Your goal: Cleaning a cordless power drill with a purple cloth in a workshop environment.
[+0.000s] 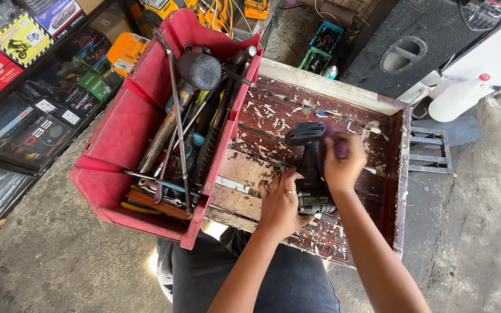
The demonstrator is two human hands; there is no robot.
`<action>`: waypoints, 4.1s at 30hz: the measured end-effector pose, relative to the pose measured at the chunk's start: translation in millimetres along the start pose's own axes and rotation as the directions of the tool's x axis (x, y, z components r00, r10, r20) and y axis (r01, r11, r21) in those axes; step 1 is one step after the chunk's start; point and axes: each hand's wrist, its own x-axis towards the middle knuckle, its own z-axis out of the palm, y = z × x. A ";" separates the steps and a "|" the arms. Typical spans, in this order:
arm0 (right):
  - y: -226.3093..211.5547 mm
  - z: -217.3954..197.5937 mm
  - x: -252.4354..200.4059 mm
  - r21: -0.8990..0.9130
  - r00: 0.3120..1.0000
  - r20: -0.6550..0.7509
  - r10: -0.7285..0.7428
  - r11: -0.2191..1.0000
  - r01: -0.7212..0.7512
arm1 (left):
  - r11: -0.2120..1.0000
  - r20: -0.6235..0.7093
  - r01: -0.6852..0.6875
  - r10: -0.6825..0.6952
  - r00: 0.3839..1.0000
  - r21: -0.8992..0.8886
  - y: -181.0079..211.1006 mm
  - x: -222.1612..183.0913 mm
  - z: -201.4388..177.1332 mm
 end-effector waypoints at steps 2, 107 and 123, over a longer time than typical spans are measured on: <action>6.2 5.5 -3.5 0.065 0.979 0.130 -0.157 0.987 0.150 | 1.000 -0.006 0.001 -0.001 1.000 0.005 -0.5 -1.5 4.9; 32.5 -102.2 -8.9 -0.364 0.753 0.630 0.189 0.929 0.071 | 0.970 -0.210 0.216 -0.189 0.959 0.111 23.3 -6.6 20.8; -7.5 -91.1 -35.5 -0.337 0.751 0.598 0.281 0.938 -0.082 | 0.974 -0.141 0.227 -0.225 0.964 -0.005 24.7 -8.8 15.8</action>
